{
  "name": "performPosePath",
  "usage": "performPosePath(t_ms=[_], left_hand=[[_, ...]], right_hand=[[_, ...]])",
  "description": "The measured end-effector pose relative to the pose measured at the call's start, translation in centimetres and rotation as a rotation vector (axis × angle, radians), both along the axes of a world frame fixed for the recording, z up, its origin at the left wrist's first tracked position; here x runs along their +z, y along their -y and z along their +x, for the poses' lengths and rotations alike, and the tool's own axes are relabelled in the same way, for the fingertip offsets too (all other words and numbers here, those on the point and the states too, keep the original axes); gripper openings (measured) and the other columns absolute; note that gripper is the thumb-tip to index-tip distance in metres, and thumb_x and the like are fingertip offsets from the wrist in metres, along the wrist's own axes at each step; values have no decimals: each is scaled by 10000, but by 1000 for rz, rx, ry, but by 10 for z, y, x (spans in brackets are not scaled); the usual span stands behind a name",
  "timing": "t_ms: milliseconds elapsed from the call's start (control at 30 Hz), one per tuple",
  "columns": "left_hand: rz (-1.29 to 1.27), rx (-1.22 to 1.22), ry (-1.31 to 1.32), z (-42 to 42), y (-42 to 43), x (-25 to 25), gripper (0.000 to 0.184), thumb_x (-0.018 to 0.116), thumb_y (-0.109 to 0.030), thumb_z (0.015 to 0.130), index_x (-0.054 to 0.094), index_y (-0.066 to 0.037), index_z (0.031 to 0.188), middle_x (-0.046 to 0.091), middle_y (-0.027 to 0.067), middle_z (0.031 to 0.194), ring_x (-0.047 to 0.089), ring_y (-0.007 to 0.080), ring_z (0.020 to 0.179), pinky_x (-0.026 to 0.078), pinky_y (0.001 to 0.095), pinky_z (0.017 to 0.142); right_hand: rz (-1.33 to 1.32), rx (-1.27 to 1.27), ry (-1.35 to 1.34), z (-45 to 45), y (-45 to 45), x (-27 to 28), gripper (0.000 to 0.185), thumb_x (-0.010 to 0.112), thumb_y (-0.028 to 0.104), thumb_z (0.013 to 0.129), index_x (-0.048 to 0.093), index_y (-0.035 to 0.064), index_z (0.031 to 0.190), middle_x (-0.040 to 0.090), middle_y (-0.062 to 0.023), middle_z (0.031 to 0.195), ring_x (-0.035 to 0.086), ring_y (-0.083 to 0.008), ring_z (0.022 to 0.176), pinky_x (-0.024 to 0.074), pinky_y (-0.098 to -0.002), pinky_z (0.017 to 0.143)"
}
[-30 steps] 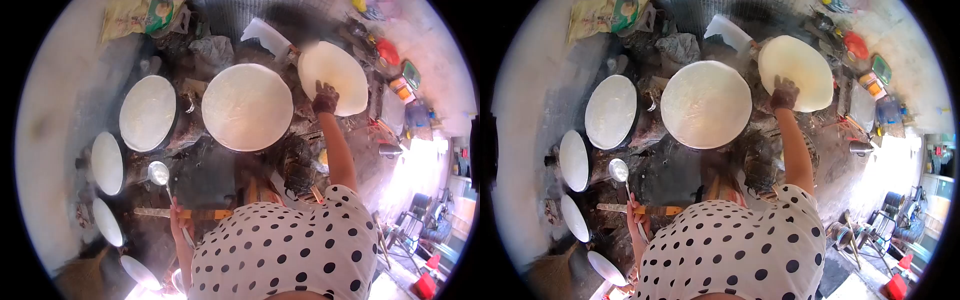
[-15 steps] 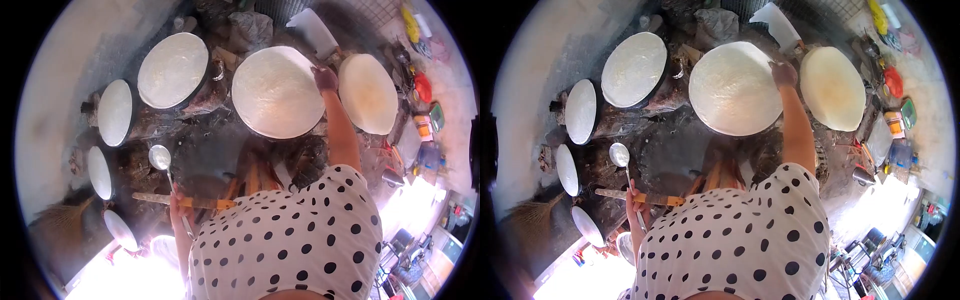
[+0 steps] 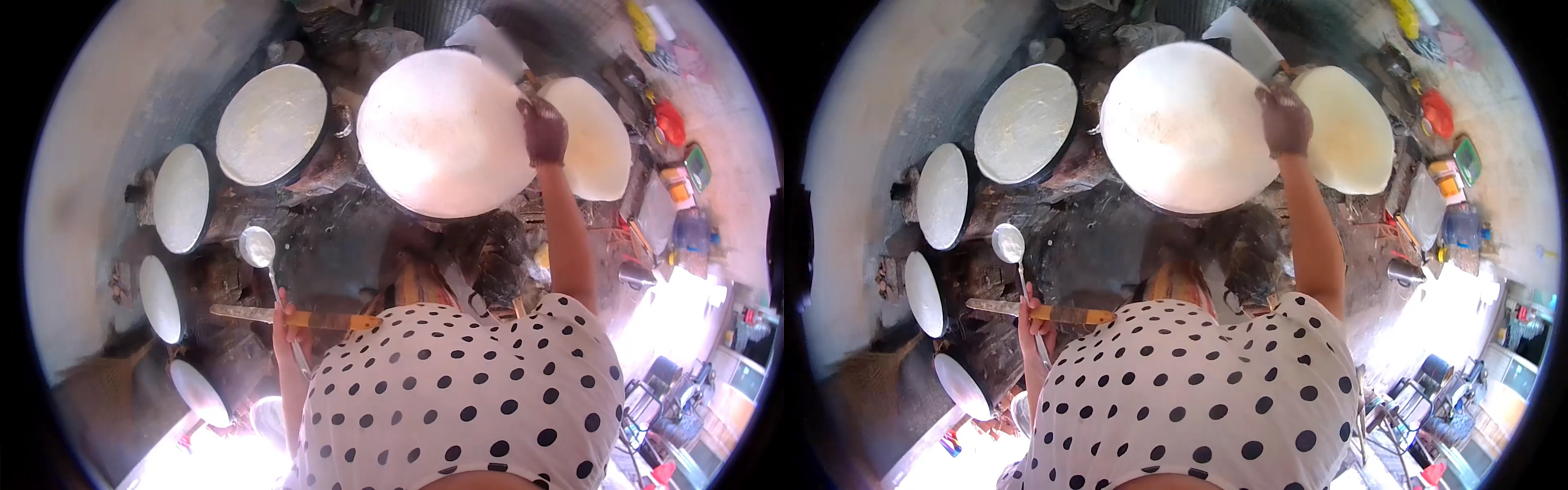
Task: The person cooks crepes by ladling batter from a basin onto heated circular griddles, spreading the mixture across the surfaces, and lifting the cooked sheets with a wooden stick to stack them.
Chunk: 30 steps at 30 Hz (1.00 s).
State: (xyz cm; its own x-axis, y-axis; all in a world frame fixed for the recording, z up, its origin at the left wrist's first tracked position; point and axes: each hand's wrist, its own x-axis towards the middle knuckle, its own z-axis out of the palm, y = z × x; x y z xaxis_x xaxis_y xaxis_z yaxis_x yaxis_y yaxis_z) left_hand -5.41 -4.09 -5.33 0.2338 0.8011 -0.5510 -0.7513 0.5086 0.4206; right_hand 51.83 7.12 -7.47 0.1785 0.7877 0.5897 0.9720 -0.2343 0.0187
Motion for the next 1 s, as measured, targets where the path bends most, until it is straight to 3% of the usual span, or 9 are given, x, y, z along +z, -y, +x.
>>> performPosePath(t_ms=[33,100,233,300,400,433,733,933,1000], left_hand=[[15,-23,29,1,-3,-2,326,407,-250,999,455,-104,1286,548,-15,873,384,10,479,373,150,406],[24,-46,36,5,-7,2,323,408,-245,999,457,-102,1284,546,-14,869,381,12,478,371,149,408],[30,-81,21,14,-15,7,315,408,-241,1000,461,-102,1278,540,-21,853,366,7,476,367,148,412],[34,-96,-22,22,-16,7,337,390,-250,1006,439,-89,1298,553,-24,855,366,1,469,357,151,406],[34,-130,-51,34,-22,2,359,373,-258,1012,414,-72,1316,567,-25,859,369,-4,462,341,158,395],[31,-134,-38,38,-25,-1,359,373,-257,1012,411,-68,1315,568,-23,860,371,-3,463,335,162,390],[14,-161,-6,75,-23,4,377,372,-257,1011,390,-62,1333,566,-23,835,365,0,446,368,161,386],[26,-112,24,57,-3,-3,382,361,-265,1012,388,-67,1338,584,6,866,411,8,465,423,173,409],[26,-73,29,43,8,-12,379,363,-263,1012,390,-69,1336,582,6,865,410,8,465,421,174,409]], right_hand=[[1,-199,-776,5,0,17,306,549,350,877,673,89,980,667,-119,1000,614,-303,967,480,-365,841],[128,-79,-482,78,-1,6,364,531,403,882,664,90,1011,657,-121,1037,606,-315,983,468,-369,873],[151,-306,-163,157,43,108,339,510,423,890,667,157,1031,651,-106,1056,610,-289,975,471,-378,859],[296,-31,42,168,66,157,322,499,427,899,663,177,1019,659,-96,1028,627,-286,923,504,-383,781],[116,-86,111,175,95,147,193,523,246,893,650,150,1001,652,-60,1012,636,-239,863,502,-335,709],[89,-33,293,156,99,140,192,520,291,889,652,168,954,656,-62,965,649,-240,772,519,-344,575],[-74,-219,-137,136,151,-134,278,527,134,862,630,200,1111,650,-96,1041,619,-282,952,505,-390,824],[-32,-249,-346,112,115,-142,263,552,191,863,619,149,1114,632,-129,1076,582,-320,1021,471,-398,882],[-304,-409,-306,103,95,-135,336,547,292,873,578,124,1162,605,-117,1147,578,-293,1042,460,-380,887]])
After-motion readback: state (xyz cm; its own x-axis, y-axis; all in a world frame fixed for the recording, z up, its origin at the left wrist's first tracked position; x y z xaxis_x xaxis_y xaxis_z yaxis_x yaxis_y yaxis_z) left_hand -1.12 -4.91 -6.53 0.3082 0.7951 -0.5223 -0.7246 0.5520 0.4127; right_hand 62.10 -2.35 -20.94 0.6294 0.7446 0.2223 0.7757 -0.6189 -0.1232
